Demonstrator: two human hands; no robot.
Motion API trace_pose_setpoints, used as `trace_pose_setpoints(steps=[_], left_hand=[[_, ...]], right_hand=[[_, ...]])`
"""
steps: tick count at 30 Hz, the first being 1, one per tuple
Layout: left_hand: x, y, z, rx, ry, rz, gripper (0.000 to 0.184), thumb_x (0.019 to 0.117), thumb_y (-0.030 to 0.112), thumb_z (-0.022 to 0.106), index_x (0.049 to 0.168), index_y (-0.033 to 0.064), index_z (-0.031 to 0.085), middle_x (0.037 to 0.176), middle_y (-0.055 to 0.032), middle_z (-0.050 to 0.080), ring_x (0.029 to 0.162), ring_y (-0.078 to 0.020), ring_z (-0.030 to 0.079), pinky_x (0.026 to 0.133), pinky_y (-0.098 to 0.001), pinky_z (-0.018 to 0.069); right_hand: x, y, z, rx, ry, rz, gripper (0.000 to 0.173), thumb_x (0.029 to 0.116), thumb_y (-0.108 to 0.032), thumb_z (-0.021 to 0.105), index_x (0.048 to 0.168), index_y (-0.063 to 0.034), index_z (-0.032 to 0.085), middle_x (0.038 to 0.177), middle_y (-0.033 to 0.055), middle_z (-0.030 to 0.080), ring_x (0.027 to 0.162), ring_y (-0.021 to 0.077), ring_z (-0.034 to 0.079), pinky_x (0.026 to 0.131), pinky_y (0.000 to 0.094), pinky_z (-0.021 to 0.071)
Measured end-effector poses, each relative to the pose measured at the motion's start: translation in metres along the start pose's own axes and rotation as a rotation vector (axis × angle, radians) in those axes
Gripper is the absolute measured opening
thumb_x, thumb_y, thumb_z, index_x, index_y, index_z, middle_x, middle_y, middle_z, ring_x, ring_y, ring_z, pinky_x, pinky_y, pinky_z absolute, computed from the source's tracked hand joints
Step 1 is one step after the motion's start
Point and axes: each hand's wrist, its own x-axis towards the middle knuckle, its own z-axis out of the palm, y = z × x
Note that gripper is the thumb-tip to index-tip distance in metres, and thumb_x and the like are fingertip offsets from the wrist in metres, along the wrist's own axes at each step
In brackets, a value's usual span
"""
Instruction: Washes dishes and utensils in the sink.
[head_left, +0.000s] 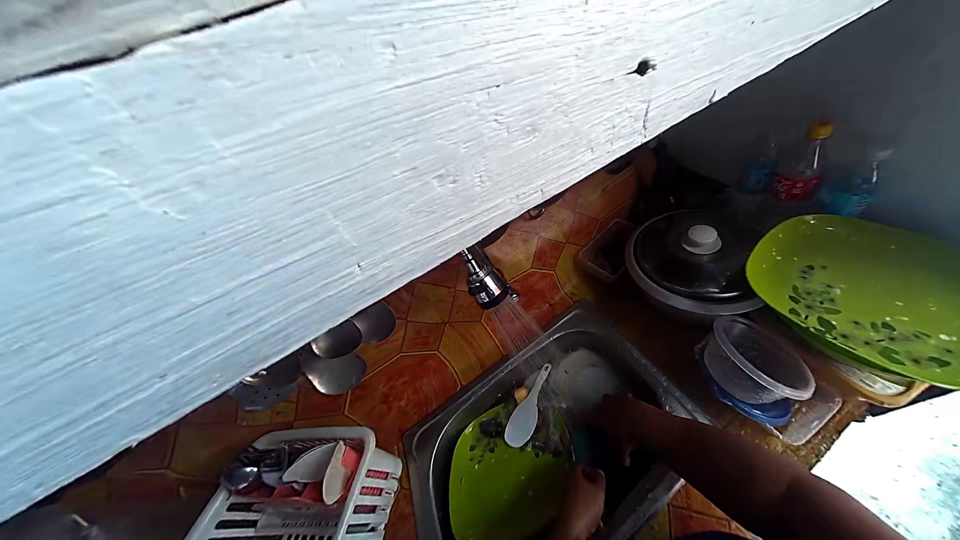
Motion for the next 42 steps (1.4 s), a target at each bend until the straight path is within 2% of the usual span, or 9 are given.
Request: trace_pose_setpoints(steps=[4, 10, 12, 16, 22, 29, 32, 39, 42], left_hand=[[-0.007, -0.015, -0.006, 0.062, 0.061, 0.018, 0.044, 0.1066, 0.028, 0.052, 0.14, -0.0013, 0.055, 0.13, -0.0259, 0.062, 0.11, -0.0369, 0.067, 0.094, -0.0524, 0.055], [-0.017, -0.013, -0.009, 0.066, 0.029, 0.012, 0.061, 0.1095, 0.026, 0.045, 0.161, 0.0013, 0.024, 0.157, -0.0236, 0.042, 0.147, -0.0337, 0.041, 0.122, -0.048, 0.0326], [-0.015, -0.009, -0.008, 0.077, -0.03, -0.021, 0.061, 0.11, 0.029, 0.043, 0.161, 0.0004, 0.023, 0.155, -0.0251, 0.043, 0.145, -0.0354, 0.042, 0.12, -0.0505, 0.0337], [0.0, -0.005, 0.001, -0.237, -0.042, -0.019, 0.045, 0.1096, 0.023, 0.046, 0.145, -0.004, 0.046, 0.138, -0.0283, 0.055, 0.127, -0.0379, 0.055, 0.107, -0.0535, 0.0439], [0.022, 0.0, 0.018, -0.423, 0.025, -0.059, 0.041, 0.1076, 0.013, 0.048, 0.145, -0.0021, 0.042, 0.134, -0.0268, 0.056, 0.119, -0.0368, 0.058, 0.098, -0.0525, 0.0494], [0.04, -0.001, 0.027, -0.489, 0.11, -0.081, 0.035, 0.1098, 0.014, 0.042, 0.142, -0.0009, 0.046, 0.13, -0.0278, 0.058, 0.11, -0.0382, 0.065, 0.09, -0.0529, 0.0564], [0.039, -0.005, 0.027, -0.412, 0.157, -0.081, 0.036, 0.1095, 0.016, 0.043, 0.139, -0.0019, 0.05, 0.133, -0.028, 0.058, 0.119, -0.0398, 0.061, 0.098, -0.0554, 0.0512], [0.029, -0.002, 0.02, -0.173, 0.129, -0.116, 0.038, 0.1085, 0.017, 0.043, 0.139, -0.0047, 0.051, 0.134, -0.029, 0.057, 0.125, -0.0397, 0.057, 0.103, -0.0542, 0.0464], [0.025, -0.002, 0.017, -0.212, 0.109, -0.12, 0.043, 0.1091, 0.02, 0.043, 0.144, -0.0041, 0.047, 0.141, -0.0286, 0.053, 0.13, -0.0393, 0.054, 0.106, -0.0547, 0.044]], right_hand=[[0.021, 0.007, 0.006, 0.081, -0.053, -0.061, 0.093, 0.0768, -0.028, 0.09, 0.157, -0.0269, 0.044, 0.141, 0.0269, 0.058, 0.129, 0.051, 0.054, 0.101, 0.0749, 0.0418], [0.017, -0.013, 0.022, 0.039, -0.03, 0.002, 0.098, 0.0692, -0.037, 0.094, 0.154, -0.0291, 0.045, 0.145, 0.0276, 0.052, 0.135, 0.0531, 0.047, 0.094, 0.0776, 0.0438], [0.015, -0.008, 0.028, 0.032, -0.016, 0.001, 0.099, 0.0711, -0.039, 0.093, 0.156, -0.0268, 0.043, 0.148, 0.028, 0.049, 0.138, 0.0535, 0.042, 0.095, 0.0778, 0.0417], [0.017, -0.003, 0.021, -0.03, -0.026, 0.003, 0.095, 0.0665, -0.041, 0.094, 0.149, -0.0185, 0.052, 0.146, 0.0265, 0.051, 0.137, 0.0515, 0.044, 0.093, 0.0753, 0.0455], [0.015, -0.001, 0.022, -0.058, -0.036, -0.017, 0.083, 0.0733, -0.03, 0.091, 0.146, -0.0114, 0.054, 0.145, 0.0273, 0.052, 0.137, 0.0517, 0.044, 0.095, 0.0778, 0.0417], [0.012, 0.0, 0.025, -0.061, 0.01, -0.011, 0.086, 0.0799, -0.021, 0.085, 0.155, -0.0256, 0.043, 0.145, 0.0269, 0.053, 0.132, 0.0535, 0.048, 0.093, 0.08, 0.0404], [0.008, -0.007, 0.019, -0.149, -0.005, 0.035, 0.08, 0.0808, -0.019, 0.084, 0.152, -0.021, 0.047, 0.137, 0.0306, 0.055, 0.125, 0.0557, 0.052, 0.087, 0.0783, 0.0424], [-0.003, -0.025, 0.001, -0.343, -0.019, 0.153, 0.045, 0.0943, -0.012, 0.068, 0.135, 0.0039, 0.057, 0.136, 0.0332, 0.054, 0.129, 0.053, 0.049, 0.099, 0.0758, 0.0358], [-0.009, -0.027, -0.012, -0.45, -0.035, 0.185, 0.036, 0.0976, -0.011, 0.062, 0.129, 0.0054, 0.06, 0.135, 0.0314, 0.055, 0.128, 0.0491, 0.051, 0.1, 0.0706, 0.0357]])
